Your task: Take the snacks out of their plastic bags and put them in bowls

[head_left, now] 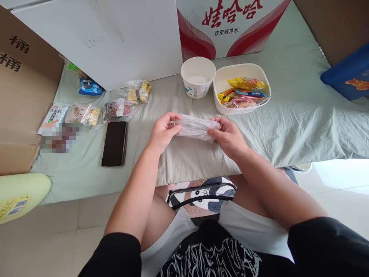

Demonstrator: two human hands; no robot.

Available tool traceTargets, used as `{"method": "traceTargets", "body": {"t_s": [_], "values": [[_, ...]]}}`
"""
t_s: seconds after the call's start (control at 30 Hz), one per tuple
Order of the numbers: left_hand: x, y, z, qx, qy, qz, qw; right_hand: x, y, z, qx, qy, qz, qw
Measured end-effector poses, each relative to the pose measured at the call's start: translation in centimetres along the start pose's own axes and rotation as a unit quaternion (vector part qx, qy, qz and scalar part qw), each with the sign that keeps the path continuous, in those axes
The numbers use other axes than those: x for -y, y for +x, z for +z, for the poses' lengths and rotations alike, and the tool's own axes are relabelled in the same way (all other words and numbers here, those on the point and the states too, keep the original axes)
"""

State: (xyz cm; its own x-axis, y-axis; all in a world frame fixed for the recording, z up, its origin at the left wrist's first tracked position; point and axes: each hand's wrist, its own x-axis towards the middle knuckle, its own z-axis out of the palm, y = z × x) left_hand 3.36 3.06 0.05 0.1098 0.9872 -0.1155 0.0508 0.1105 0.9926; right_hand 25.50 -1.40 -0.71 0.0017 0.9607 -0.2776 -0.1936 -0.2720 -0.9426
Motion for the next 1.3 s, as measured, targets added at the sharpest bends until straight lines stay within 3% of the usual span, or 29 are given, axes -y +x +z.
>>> {"method": "traceTargets", "body": {"t_s": [0.1,0.17,0.33,0.4,0.47,0.57,0.63,0.73,0.93,1.07,1.13,1.3], "values": [[0.2,0.3,0.3,-0.13,0.031,0.056,0.989,0.0,0.1,0.0,-0.016,0.019,-0.021,0.999],[0.0,-0.3,1.0,-0.185,0.074,0.115,0.973,0.1,0.0,0.1,-0.05,-0.004,-0.053,0.997],[-0.6,-2.7,3.7,-0.112,0.221,0.223,0.943,0.6,-0.9,0.4,-0.086,-0.116,-0.134,0.98],[-0.2,-3.0,4.5,-0.084,0.228,0.215,0.946,0.8,-1.3,0.6,-0.071,-0.134,-0.159,0.976],[0.5,-2.7,4.9,-0.03,0.166,0.177,0.97,0.9,-1.5,0.7,-0.041,-0.136,-0.162,0.977],[1.3,-2.1,5.1,0.057,0.034,0.111,0.992,0.9,-1.4,0.8,0.039,-0.095,-0.138,0.985],[1.6,-2.0,5.1,0.071,-0.005,0.086,0.994,0.8,-1.0,0.9,0.101,-0.049,-0.12,0.986],[1.9,-2.4,4.9,0.039,0.007,0.061,0.997,0.5,-0.2,1.0,0.137,-0.032,-0.101,0.985],[2.3,-2.6,3.9,-0.099,0.031,0.066,0.992,-0.1,0.4,1.6,0.01,-0.09,-0.123,0.988],[1.4,-2.0,3.0,-0.229,-0.019,0.087,0.969,-0.2,0.6,2.0,0.048,-0.112,-0.117,0.986],[0.5,-1.5,2.8,-0.241,-0.052,0.078,0.966,-0.2,0.6,2.2,0.063,-0.134,-0.116,0.982],[-2.7,1.6,2.4,-0.192,-0.044,0.078,0.977,-0.1,0.5,2.4,0.103,-0.191,-0.141,0.966]]}}
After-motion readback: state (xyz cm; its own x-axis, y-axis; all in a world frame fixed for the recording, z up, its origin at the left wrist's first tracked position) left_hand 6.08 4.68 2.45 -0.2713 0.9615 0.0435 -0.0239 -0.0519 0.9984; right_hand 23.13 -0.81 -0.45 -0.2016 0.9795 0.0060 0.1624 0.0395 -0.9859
